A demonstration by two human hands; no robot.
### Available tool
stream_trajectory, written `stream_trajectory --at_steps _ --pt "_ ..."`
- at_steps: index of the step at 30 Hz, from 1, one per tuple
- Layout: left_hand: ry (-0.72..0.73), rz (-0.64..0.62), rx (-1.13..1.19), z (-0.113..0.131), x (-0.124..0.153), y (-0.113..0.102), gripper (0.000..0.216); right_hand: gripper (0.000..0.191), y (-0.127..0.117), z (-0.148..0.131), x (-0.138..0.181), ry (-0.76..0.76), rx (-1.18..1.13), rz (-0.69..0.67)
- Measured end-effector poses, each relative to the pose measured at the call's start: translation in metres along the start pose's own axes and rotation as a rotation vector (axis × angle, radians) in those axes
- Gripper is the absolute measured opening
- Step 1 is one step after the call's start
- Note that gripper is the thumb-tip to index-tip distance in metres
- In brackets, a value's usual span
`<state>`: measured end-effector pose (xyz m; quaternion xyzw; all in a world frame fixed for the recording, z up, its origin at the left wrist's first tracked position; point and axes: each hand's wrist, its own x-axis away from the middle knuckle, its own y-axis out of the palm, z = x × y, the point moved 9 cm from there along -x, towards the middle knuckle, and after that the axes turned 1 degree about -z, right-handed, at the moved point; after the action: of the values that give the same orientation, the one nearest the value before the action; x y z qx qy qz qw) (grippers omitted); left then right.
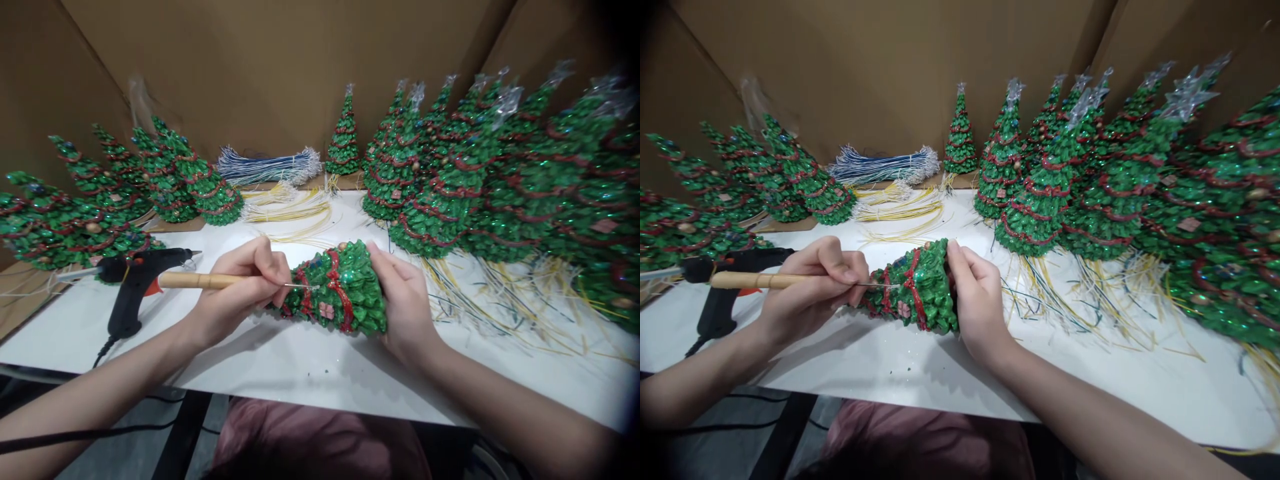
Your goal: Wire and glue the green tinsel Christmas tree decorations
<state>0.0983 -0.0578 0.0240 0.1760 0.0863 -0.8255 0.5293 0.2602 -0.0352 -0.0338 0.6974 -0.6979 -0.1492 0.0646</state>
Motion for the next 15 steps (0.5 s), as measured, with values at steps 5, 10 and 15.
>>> stream_trajectory --at_steps 5,10,15 --pt "-0.007 -0.007 -0.082 0.0042 0.0014 -0.0022 0.017 0.04 0.0007 -0.0014 0.0006 -0.007 -0.014 -0.007" --pt "-0.017 -0.026 -0.124 0.0058 0.0008 -0.0032 0.018 0.039 0.0001 -0.0011 0.0 -0.008 -0.01 -0.002" --pt "-0.027 -0.048 -0.132 0.0044 -0.0007 -0.0041 0.016 0.039 -0.0011 0.0005 -0.0004 0.001 0.022 0.008"
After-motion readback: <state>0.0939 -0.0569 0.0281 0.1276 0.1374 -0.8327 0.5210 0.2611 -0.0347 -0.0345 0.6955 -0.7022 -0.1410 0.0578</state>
